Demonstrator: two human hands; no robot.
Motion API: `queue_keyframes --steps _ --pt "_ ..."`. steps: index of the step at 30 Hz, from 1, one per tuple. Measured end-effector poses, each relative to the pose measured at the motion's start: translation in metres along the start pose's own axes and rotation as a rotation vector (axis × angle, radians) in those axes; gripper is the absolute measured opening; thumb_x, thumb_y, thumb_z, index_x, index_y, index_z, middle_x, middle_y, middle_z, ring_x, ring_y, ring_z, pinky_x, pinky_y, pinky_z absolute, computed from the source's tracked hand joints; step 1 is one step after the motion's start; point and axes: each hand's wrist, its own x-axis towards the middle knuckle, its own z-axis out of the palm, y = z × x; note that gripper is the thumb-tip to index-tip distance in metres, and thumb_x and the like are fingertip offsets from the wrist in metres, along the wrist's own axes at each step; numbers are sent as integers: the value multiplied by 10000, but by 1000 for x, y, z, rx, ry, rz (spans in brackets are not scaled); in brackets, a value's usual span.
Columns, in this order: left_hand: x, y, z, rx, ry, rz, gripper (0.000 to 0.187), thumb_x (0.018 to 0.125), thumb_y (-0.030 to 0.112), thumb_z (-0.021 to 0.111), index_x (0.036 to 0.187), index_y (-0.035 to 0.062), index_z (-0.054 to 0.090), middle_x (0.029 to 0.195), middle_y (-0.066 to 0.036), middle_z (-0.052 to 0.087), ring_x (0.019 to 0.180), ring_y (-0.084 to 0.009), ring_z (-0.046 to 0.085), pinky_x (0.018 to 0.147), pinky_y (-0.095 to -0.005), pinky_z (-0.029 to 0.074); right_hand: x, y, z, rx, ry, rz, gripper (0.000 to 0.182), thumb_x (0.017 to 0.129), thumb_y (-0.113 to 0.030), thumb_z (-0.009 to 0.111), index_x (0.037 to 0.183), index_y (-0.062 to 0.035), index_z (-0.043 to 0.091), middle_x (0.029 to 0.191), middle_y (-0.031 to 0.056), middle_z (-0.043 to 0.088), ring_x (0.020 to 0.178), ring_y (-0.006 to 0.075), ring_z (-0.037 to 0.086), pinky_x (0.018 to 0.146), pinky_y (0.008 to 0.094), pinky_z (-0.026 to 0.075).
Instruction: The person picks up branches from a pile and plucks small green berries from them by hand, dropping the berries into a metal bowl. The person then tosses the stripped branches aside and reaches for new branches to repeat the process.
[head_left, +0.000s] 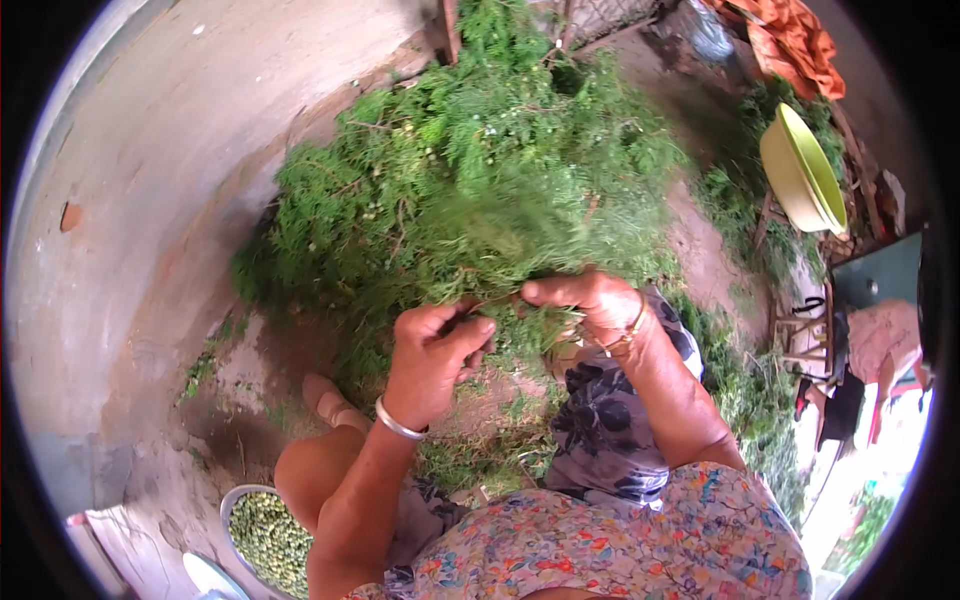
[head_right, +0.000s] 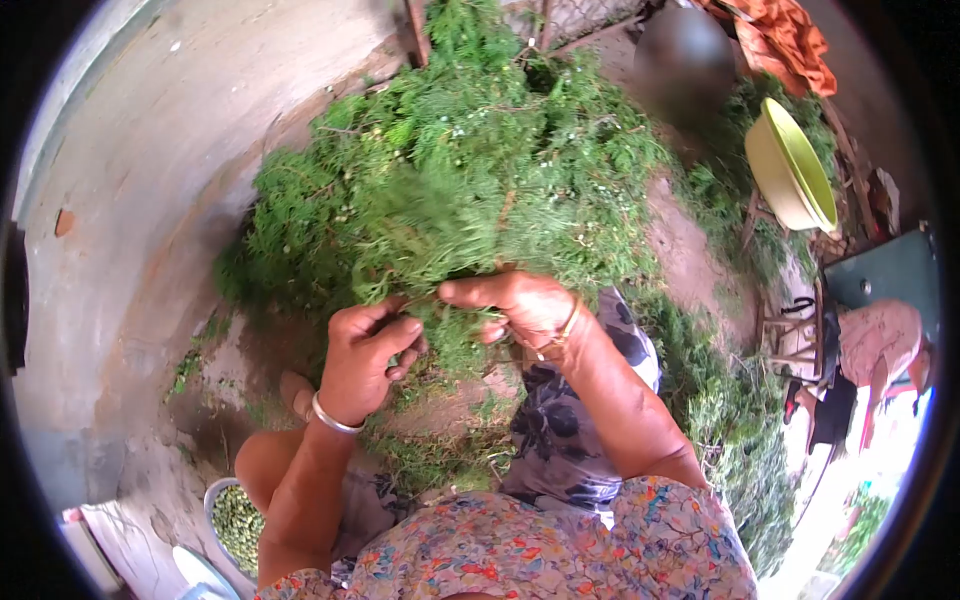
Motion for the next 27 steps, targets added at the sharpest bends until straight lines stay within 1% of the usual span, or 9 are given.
queue_keyframes --steps 2,7,12,14,16,18,20,23,27 --pt "0 1 2 45 -15 10 111 825 55 594 844 -53 588 629 -51 550 469 -67 444 389 -202 300 -2 -5 4 11 23 91 346 817 -239 658 1087 -26 618 1020 12 605 748 71 483 514 219 351" --pt "-3 -2 8 174 14 73 102 806 32 577 736 -40 566 617 -21 511 464 -77 453 378 -214 298 13 5 11 18 75 -209 243 816 -211 682 907 -5 589 837 50 612 560 110 508 478 243 407" --pt "-8 -24 6 171 26 78 96 804 23 579 897 2 592 805 -65 606 585 -119 546 386 -193 327 20 11 21 271 -71 -75 270 870 -224 616 1061 -36 583 819 36 599 592 104 502 498 237 411" --pt "-10 -4 23 -31 81 -93 127 816 40 590 940 19 570 863 -76 607 606 -118 545 387 -183 331 18 8 21 197 -9 -103 332 881 -231 595 1140 -31 535 798 37 572 592 94 504 484 236 428" --pt "-3 -4 14 -166 93 -98 103 834 62 587 926 24 559 826 -80 600 571 -113 524 377 -179 338 17 7 23 118 -4 -263 370 881 -209 582 1188 -23 492 780 22 539 569 82 499 454 235 437" --pt "3 -13 -11 -149 122 -109 118 869 128 581 920 27 549 775 -75 576 539 -107 496 358 -186 342 18 3 16 254 88 -441 391 865 -260 595 1065 44 451 920 153 527 467 137 520 461 288 457" --pt "9 -22 -34 -297 161 -137 202 889 205 574 954 14 570 743 -83 562 508 -93 466 361 -188 337 10 -11 -4 320 243 -441 376 861 -289 570 992 52 480 828 120 542 501 133 520 506 327 465" --pt "28 -52 -83 -431 112 -262 215 902 262 562 948 52 564 736 -74 544 510 -108 464 357 -212 360 -16 -11 -10 314 294 -633 322 876 -204 544 1059 59 505 808 76 559 511 130 497 508 277 466" --pt "32 -66 -84 -528 129 -375 263 899 366 540 873 105 559 689 -43 525 489 -116 454 344 -235 360 -54 -9 -30 -103 359 -453 395 867 -180 543 1197 29 482 872 126 617 569 110 557 548 282 500"
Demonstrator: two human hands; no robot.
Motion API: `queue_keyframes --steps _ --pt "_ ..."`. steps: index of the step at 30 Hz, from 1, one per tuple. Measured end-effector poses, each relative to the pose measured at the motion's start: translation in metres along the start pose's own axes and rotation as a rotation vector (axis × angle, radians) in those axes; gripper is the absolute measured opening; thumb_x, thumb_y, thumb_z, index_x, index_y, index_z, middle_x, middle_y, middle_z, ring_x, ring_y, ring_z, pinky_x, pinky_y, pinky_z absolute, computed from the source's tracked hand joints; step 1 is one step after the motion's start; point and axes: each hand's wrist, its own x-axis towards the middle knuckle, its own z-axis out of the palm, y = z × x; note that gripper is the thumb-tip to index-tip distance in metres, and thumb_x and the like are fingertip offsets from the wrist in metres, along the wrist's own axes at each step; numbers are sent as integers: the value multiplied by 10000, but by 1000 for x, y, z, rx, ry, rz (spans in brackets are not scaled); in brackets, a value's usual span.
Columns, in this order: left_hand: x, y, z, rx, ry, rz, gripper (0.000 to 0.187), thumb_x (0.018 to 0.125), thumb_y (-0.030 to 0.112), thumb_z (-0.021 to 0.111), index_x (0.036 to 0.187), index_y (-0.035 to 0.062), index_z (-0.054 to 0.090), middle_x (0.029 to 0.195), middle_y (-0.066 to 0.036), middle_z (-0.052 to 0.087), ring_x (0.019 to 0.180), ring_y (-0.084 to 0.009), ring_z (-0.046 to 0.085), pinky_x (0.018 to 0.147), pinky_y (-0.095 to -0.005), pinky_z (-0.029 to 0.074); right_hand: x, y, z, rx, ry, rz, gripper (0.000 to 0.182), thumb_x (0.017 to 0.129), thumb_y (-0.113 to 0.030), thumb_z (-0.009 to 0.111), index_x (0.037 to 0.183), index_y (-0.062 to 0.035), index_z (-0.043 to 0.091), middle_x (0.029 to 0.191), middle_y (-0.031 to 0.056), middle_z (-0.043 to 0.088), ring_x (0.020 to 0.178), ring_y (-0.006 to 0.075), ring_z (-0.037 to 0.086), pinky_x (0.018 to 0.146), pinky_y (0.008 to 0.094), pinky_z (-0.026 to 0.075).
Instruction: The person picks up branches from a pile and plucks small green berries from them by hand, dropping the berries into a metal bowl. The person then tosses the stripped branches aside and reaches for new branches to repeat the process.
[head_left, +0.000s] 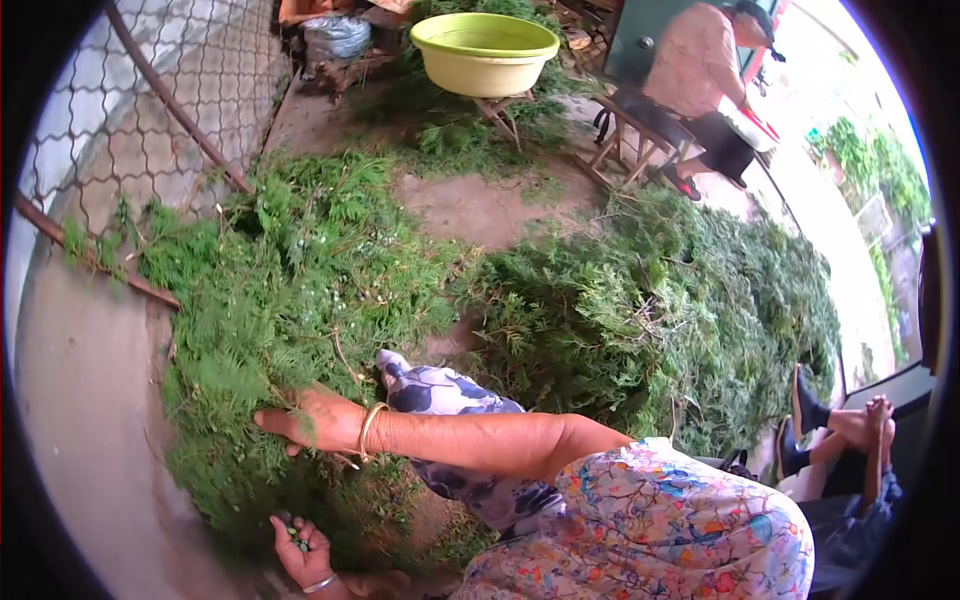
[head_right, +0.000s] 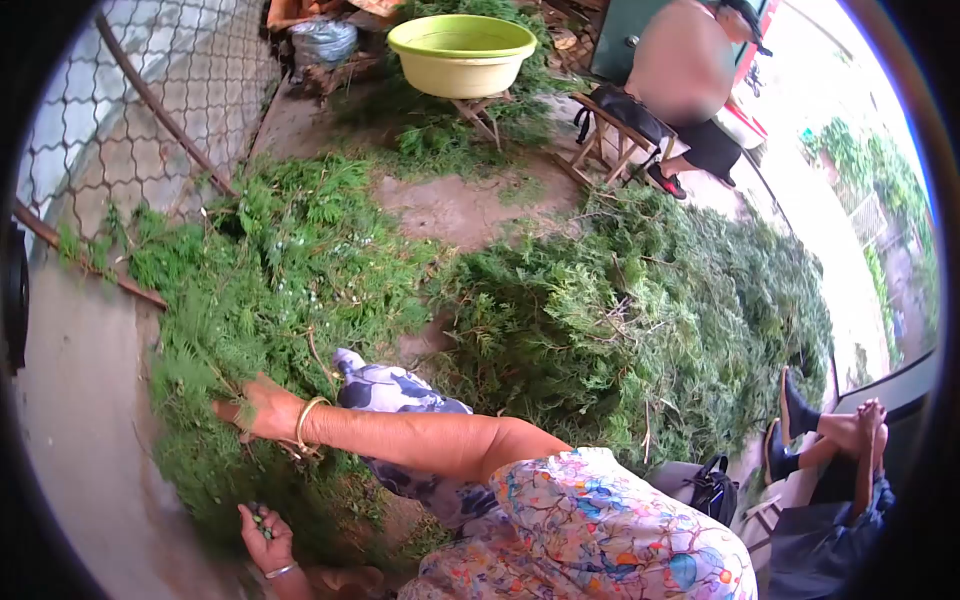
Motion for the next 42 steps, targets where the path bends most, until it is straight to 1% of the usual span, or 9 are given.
queue_keyframes --steps 3,6,7,13,17,21,22,29,42 --pt "-12 8 11 -13 -4 -2 305 890 422 534 833 124 571 663 -26 522 468 -112 448 326 -244 352 15 40 -13 -391 523 -813 441 865 -181 540 1267 -17 458 812 107 629 504 108 531 556 295 503" --pt "-27 27 36 18 -101 15 296 912 361 519 918 76 599 730 -79 574 533 -150 492 374 -258 390 -41 -18 -62 25 319 -405 486 827 -84 531 1307 -80 455 872 60 643 739 138 548 660 309 497" --pt "-32 28 44 30 -114 21 296 912 361 519 918 76 599 730 -79 574 533 -150 492 374 -258 390 -30 -10 -73 -25 570 -812 442 806 -55 548 1244 -35 501 941 70 657 747 144 555 678 323 491" --pt "-45 -7 62 -15 -296 13 215 919 261 513 924 60 588 777 -89 577 592 -157 504 411 -265 399 -172 33 -210 -504 1025 -32 435 698 98 468 1120 46 560 963 163 633 804 202 581 727 307 502" --pt "-80 -56 88 -140 -164 -82 268 940 275 456 975 15 507 761 -80 462 544 -147 385 444 -269 342 -313 87 -303 -823 1403 525 210 797 -205 621 843 -27 519 704 128 568 662 229 583 606 355 514" --pt "-73 -82 65 -151 -261 -91 312 948 308 432 1088 55 550 704 -63 486 567 -149 432 395 -256 345 -409 94 -308 -1376 432 1470 416 643 -283 769 956 -29 664 1034 86 648 970 292 615 718 658 432" --pt "-78 -88 64 -151 -300 -104 341 953 315 412 1143 55 525 687 -59 457 563 -150 418 392 -257 332 -410 82 -301 -1198 418 1424 365 597 -258 780 890 -68 671 903 141 656 863 281 646 746 413 508" --pt "-135 -110 100 -10 -475 95 482 898 249 520 1281 -30 430 608 -104 491 496 -135 419 433 -250 329 -243 40 -138 -797 629 -301 329 690 2 667 1014 -2 614 812 144 645 671 210 619 606 313 487" --pt "-211 -132 71 4 -399 220 458 900 244 551 1212 -72 440 706 -70 534 463 -84 445 382 -192 332 -156 60 81 -106 -606 -292 72 767 56 643 834 62 617 765 105 619 606 137 635 508 243 500"
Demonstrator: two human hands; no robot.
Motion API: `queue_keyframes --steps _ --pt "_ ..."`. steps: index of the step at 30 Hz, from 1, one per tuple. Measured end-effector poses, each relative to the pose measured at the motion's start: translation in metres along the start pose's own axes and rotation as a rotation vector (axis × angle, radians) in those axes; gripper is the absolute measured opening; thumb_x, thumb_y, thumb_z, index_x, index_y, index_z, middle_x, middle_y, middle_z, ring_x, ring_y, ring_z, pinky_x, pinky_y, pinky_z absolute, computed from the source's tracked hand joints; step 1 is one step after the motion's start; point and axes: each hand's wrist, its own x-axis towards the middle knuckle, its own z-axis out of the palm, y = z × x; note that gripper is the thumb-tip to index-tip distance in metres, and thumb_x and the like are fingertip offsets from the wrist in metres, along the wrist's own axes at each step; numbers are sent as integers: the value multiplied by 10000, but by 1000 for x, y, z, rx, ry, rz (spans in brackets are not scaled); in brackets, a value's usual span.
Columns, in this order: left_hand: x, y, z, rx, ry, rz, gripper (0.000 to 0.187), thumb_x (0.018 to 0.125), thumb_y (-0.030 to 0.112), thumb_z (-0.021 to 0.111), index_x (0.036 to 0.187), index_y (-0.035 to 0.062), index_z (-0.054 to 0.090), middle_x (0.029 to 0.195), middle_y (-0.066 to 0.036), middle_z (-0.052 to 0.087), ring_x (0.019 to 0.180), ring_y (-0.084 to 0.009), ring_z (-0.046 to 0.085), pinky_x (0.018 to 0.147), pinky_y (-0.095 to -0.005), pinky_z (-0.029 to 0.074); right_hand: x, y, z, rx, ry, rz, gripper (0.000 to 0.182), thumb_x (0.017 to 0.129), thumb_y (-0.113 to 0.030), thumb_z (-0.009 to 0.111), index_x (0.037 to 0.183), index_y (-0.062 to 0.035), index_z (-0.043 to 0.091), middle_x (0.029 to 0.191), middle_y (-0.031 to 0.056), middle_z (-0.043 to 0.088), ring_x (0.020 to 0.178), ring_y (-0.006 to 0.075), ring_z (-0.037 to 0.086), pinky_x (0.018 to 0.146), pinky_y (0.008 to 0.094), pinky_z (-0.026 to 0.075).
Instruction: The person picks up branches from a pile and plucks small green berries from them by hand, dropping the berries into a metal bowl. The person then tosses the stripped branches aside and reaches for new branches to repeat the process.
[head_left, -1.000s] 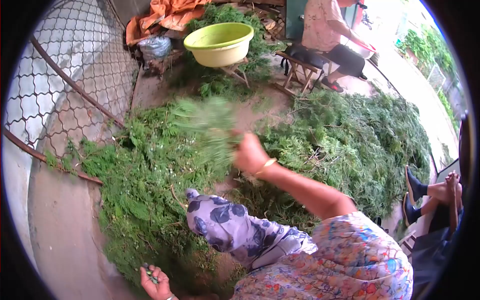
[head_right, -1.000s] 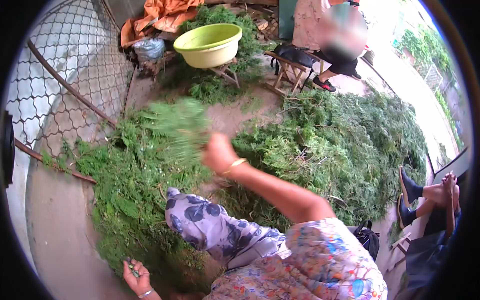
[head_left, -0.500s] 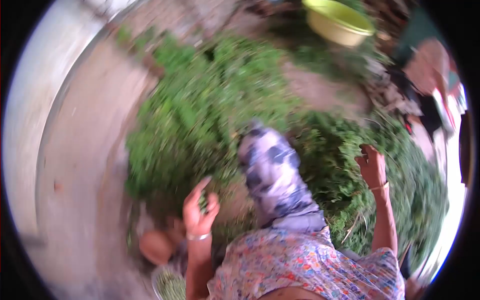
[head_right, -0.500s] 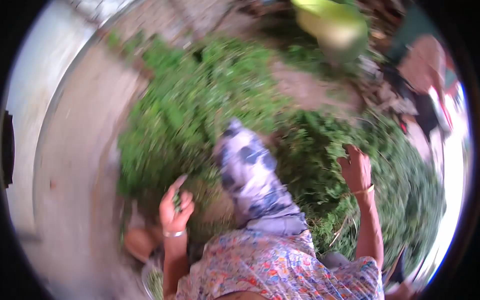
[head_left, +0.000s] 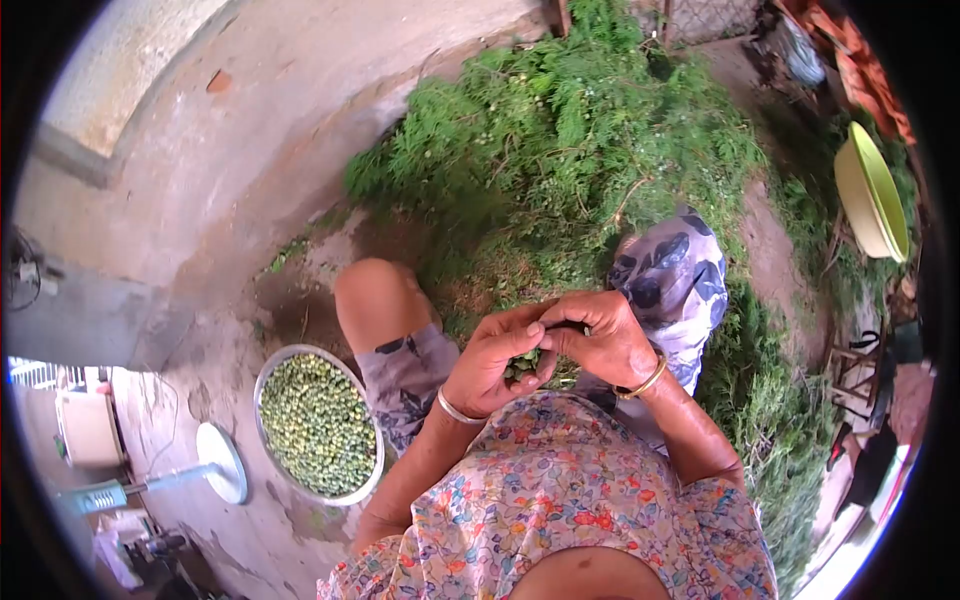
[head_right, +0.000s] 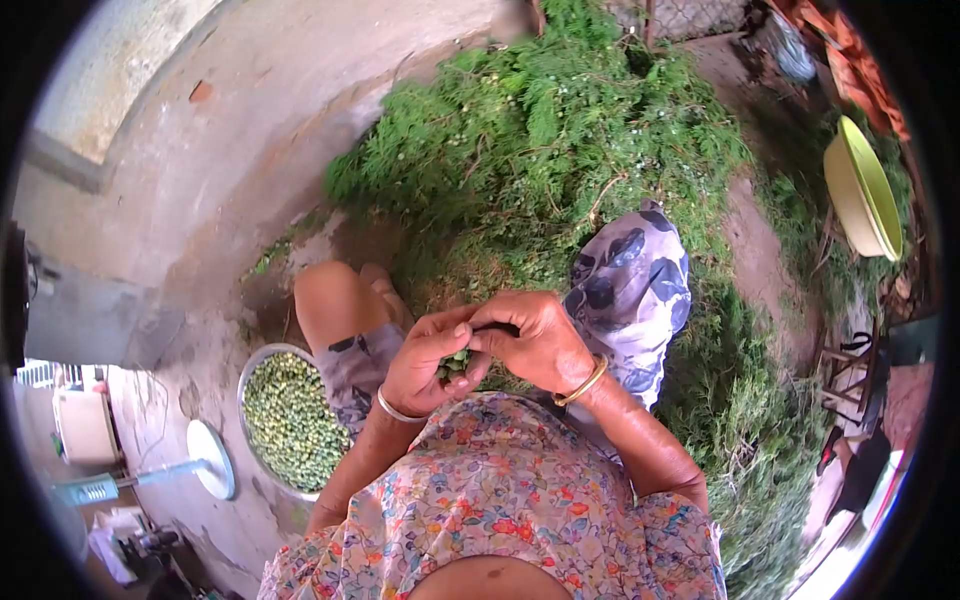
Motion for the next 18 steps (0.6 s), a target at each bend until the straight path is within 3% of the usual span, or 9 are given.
queue_keyframes --steps 3,5,11,14,18 --pt "-7 -3 -5 -53 76 -11 388 919 272 521 1123 -58 497 724 -74 543 498 -97 477 394 -195 354 -1 -1 10 -6 88 51 50 761 66 636 808 61 621 731 90 613 604 125 623 517 242 491" --pt "-9 -8 -7 -85 295 -9 334 931 275 499 1017 -44 546 744 -90 568 549 -113 518 413 -200 382 0 1 13 -80 93 69 44 751 66 632 794 55 627 699 73 608 599 118 610 528 238 478" --pt "-18 -10 -17 -42 368 14 242 912 202 539 920 -37 579 753 -124 605 584 -129 549 421 -203 397 2 8 24 -114 161 163 52 736 40 636 789 42 638 678 63 624 600 105 584 543 238 463" --pt "-22 -12 -23 -25 379 15 208 889 176 576 894 -32 580 742 -126 604 570 -128 544 410 -205 390 2 12 30 -343 201 18 56 722 27 651 773 40 634 679 63 629 618 94 577 556 241 457" --pt "-29 -12 -30 -17 353 0 198 881 175 590 880 -23 576 724 -127 599 552 -124 534 399 -206 381 5 12 32 -252 112 156 59 733 9 640 780 39 622 667 56 613 625 95 567 563 247 450"
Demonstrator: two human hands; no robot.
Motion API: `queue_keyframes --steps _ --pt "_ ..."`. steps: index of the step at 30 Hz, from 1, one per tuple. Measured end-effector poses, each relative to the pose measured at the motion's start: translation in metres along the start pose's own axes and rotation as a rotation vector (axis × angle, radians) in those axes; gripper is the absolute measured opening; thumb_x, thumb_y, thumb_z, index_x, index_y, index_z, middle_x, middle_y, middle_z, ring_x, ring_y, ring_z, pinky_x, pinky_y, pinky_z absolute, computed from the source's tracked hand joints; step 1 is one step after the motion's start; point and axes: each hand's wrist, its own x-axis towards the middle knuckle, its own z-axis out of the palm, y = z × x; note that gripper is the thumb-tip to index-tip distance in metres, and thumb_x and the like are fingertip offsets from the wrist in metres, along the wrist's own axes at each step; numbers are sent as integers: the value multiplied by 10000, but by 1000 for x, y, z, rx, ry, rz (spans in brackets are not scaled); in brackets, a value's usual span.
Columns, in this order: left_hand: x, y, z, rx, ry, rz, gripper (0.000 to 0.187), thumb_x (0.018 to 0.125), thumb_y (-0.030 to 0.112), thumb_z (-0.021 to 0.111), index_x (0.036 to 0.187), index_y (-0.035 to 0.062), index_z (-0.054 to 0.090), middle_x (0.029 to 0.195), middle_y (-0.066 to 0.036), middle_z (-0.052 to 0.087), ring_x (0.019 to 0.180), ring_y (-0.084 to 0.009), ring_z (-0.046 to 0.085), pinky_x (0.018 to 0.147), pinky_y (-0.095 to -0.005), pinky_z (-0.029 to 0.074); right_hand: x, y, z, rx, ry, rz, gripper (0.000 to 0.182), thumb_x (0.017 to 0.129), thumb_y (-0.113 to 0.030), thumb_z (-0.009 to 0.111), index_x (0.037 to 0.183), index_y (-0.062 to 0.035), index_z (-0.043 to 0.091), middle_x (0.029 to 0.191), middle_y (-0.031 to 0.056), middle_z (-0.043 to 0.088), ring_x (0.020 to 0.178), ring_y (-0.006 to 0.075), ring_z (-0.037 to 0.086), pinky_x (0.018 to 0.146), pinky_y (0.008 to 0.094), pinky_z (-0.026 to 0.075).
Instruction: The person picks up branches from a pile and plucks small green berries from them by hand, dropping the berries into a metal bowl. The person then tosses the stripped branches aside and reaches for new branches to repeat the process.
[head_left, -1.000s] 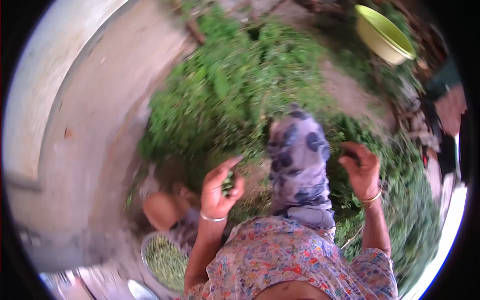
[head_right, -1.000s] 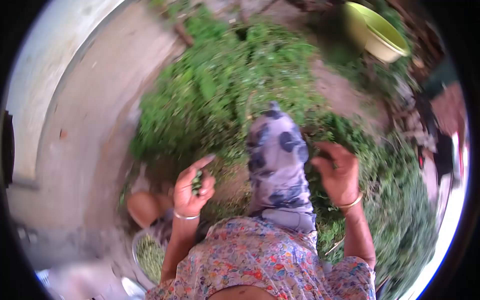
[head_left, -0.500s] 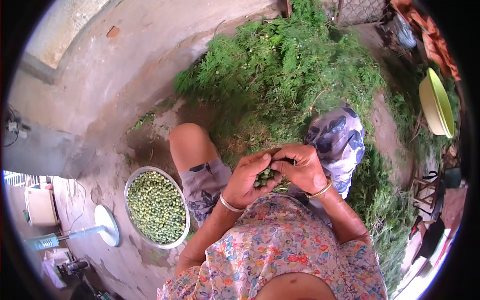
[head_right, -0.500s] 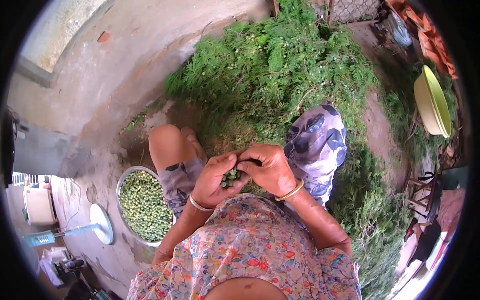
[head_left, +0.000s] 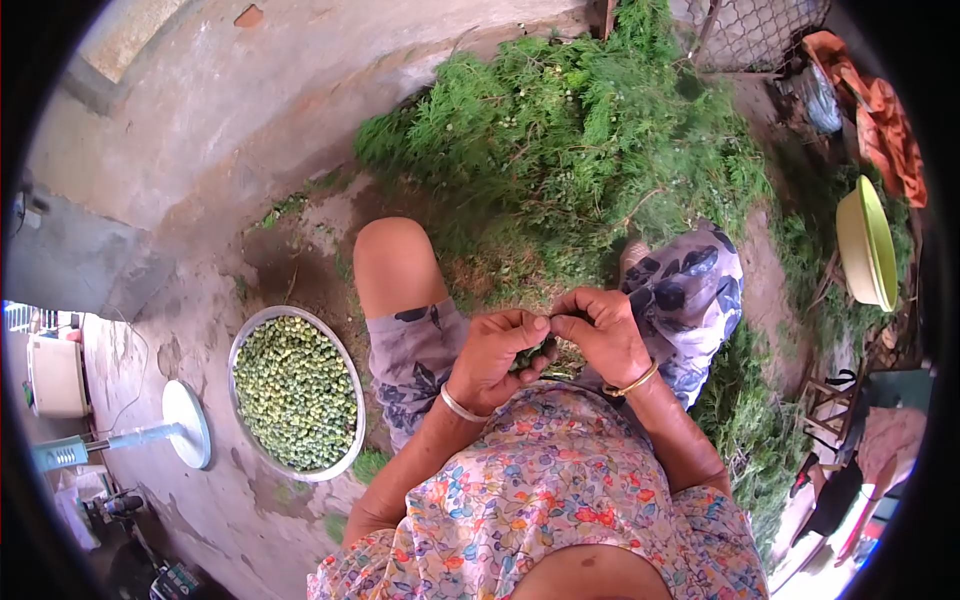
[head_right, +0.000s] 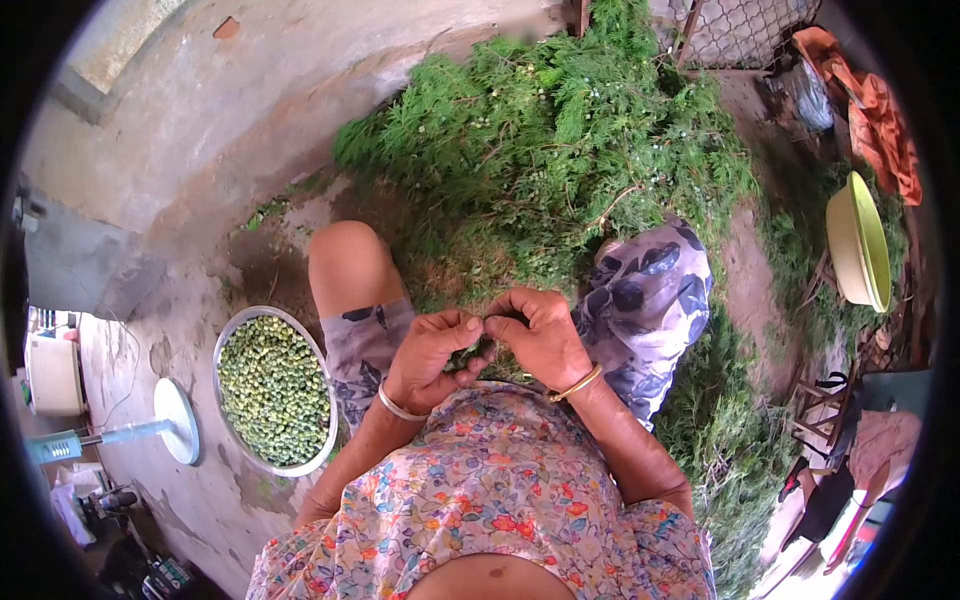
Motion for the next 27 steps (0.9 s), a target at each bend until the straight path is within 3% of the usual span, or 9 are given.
queue_keyframes --steps 5,9,11,13,14,15,17,18,27 --pt "4 -8 -6 -266 -136 -30 193 879 181 589 878 -10 564 724 -139 579 552 -137 521 390 -208 370 -2 4 5 198 -46 119 56 798 -19 604 788 36 611 660 24 587 598 95 537 553 243 435" --pt "8 -11 -13 -368 -209 -32 190 887 177 573 890 -13 558 758 -142 573 572 -157 515 395 -221 370 -6 9 6 726 -39 209 120 868 -57 546 800 18 611 650 8 567 586 67 508 539 219 415" --pt "10 -12 -19 -519 -177 -42 192 887 161 553 925 -27 561 846 -173 597 664 -214 579 483 -270 478 -6 9 0 932 -51 153 137 882 -68 531 805 13 610 650 10 567 583 58 502 539 211 411" --pt "14 -11 -19 -569 -190 -10 213 882 158 548 957 -40 563 923 -200 596 764 -262 595 602 -324 512 -8 1 -11 483 -6 292 172 900 -78 517 787 17 605 639 -4 552 581 70 500 525 232 410" --pt "15 -10 -18 -618 -205 23 238 877 155 544 989 -53 565 1000 -227 594 864 -310 610 721 -377 546 -10 12 -13 336 -56 218 124 856 -83 563 786 10 608 609 39 562 554 174 552 520 303 435" --pt "15 -10 -18 -618 -204 24 238 877 155 544 989 -53 565 1000 -227 594 864 -310 610 721 -377 546 -12 23 -14 336 -57 219 124 856 -83 563 786 10 608 609 39 562 554 174 552 520 303 435" --pt "14 -9 -16 -702 -190 74 324 866 175 554 1062 -82 550 1112 -264 559 1059 -381 545 929 -460 466 -19 39 -14 -544 45 -161 70 776 -69 611 795 -2 613 635 119 578 585 311 576 551 378 457" --pt "14 -8 -15 -704 -189 72 324 866 175 554 1062 -82 550 1112 -264 559 1059 -381 545 929 -460 466 -22 39 -12 -660 87 -116 120 710 -63 639 816 -13 615 720 174 590 636 374 567 601 410 470" --pt "10 -10 -15 -726 -213 110 561 863 335 574 1189 -106 451 1235 -287 462 1163 -404 456 991 -502 392 -24 3 3 -389 249 -211 213 707 -14 649 917 -21 618 806 166 610 677 312 612 609 372 496"
